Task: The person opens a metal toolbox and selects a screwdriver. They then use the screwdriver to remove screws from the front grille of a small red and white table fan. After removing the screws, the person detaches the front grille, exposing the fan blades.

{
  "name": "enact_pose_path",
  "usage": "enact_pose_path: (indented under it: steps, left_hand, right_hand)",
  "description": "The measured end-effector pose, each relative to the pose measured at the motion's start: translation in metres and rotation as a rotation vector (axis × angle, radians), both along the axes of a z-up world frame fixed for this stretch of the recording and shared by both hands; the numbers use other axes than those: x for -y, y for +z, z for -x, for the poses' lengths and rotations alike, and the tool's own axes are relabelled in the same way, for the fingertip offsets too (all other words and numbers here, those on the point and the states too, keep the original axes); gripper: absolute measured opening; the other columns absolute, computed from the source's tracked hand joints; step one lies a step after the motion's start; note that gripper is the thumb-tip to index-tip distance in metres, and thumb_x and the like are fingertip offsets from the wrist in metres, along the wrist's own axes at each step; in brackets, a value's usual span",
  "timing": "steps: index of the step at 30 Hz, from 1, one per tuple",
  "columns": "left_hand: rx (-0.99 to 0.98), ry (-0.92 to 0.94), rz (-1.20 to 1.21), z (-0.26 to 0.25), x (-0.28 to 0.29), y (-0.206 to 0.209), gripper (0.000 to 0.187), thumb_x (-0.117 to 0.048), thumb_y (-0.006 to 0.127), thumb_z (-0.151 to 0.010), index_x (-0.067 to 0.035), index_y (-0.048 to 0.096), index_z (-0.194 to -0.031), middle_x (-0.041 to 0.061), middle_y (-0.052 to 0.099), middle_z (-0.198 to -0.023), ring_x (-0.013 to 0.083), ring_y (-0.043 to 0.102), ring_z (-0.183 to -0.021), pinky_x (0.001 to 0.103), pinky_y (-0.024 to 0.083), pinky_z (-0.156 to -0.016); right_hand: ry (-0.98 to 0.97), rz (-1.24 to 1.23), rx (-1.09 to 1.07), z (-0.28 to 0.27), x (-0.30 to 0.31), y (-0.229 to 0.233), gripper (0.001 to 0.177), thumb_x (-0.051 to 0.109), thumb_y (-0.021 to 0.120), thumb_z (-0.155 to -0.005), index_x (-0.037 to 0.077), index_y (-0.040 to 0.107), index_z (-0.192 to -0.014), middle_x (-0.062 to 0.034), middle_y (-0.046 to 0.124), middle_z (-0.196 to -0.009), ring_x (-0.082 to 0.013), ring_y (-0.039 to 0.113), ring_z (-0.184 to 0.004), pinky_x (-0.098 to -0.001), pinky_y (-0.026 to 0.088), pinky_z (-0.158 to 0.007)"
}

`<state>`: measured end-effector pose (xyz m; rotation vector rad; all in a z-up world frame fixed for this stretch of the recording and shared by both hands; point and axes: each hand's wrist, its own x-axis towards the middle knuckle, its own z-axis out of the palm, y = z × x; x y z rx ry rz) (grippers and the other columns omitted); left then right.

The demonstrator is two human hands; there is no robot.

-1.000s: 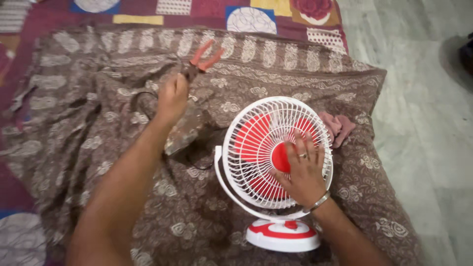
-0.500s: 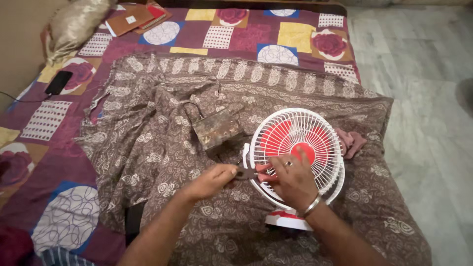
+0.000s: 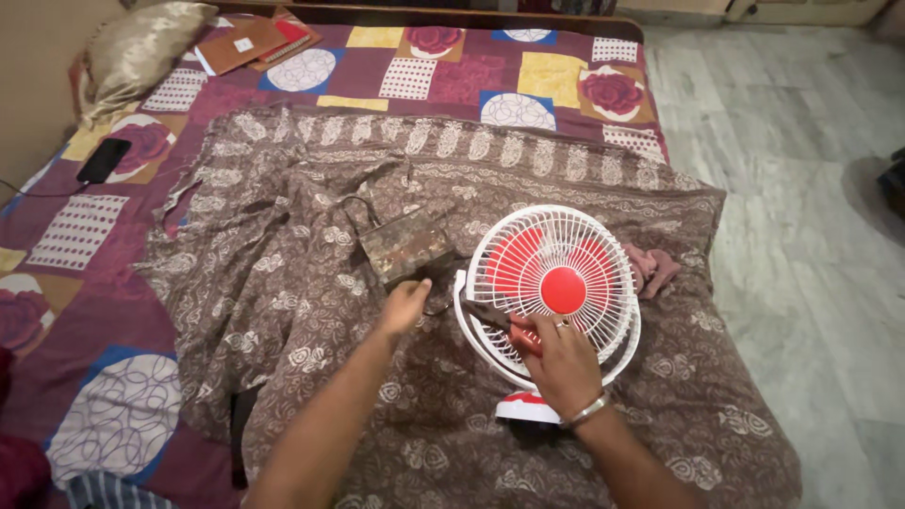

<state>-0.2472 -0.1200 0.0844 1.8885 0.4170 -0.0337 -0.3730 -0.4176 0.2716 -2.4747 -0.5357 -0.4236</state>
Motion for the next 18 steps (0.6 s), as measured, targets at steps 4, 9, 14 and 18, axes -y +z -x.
enact_pose_path:
  steps: [4, 9, 14, 18]
  left_hand:
    - [0.066, 0.144, -0.236, -0.017, 0.008, -0.066, 0.067, -0.053, 0.068, -0.094, 0.002, 0.061, -0.131, 0.024, 0.069, -0.121, 0.0399, 0.064, -0.117, 0.045, 0.049, -0.1]
    - [0.12, 0.24, -0.133, -0.035, 0.02, -0.096, 0.058, -0.05, 0.065, -0.093, -0.001, 0.066, -0.125, 0.023, 0.072, -0.118, 0.0383, 0.068, -0.111, 0.046, 0.052, -0.096]
    - [0.106, 0.273, -0.276, -0.034, 0.025, -0.082, 0.049, -0.047, 0.065, -0.098, 0.0, 0.069, -0.106, 0.025, 0.071, -0.103, 0.0432, 0.066, -0.099, 0.05, 0.051, -0.087]
    - [0.137, 0.234, -0.092, -0.027, 0.024, -0.05, 0.043, -0.04, 0.06, -0.101, -0.001, 0.068, -0.084, 0.015, 0.069, -0.077, 0.0316, 0.064, -0.072, 0.044, 0.049, -0.068]
  right_hand:
    - [-0.019, 0.025, 0.001, 0.001, 0.005, -0.007, 0.037, 0.029, 0.074, -0.086, 0.011, 0.064, -0.118, -0.0111, 0.069, -0.097, -0.0335, 0.064, -0.089, -0.0463, 0.049, -0.079]
    - [0.015, 0.105, -0.055, -0.005, 0.012, -0.014, 0.047, 0.027, 0.075, -0.082, 0.007, 0.062, -0.122, -0.0138, 0.067, -0.097, -0.0352, 0.063, -0.09, -0.0476, 0.048, -0.079]
    - [0.015, 0.077, -0.078, -0.013, 0.013, -0.021, 0.045, 0.027, 0.075, -0.083, 0.007, 0.062, -0.121, -0.0147, 0.066, -0.101, -0.0354, 0.062, -0.093, -0.0472, 0.048, -0.081]
    - [0.014, 0.071, -0.139, -0.017, 0.015, -0.022, 0.046, 0.024, 0.075, -0.082, 0.007, 0.061, -0.123, -0.0152, 0.066, -0.1, -0.0365, 0.062, -0.093, -0.0483, 0.047, -0.081]
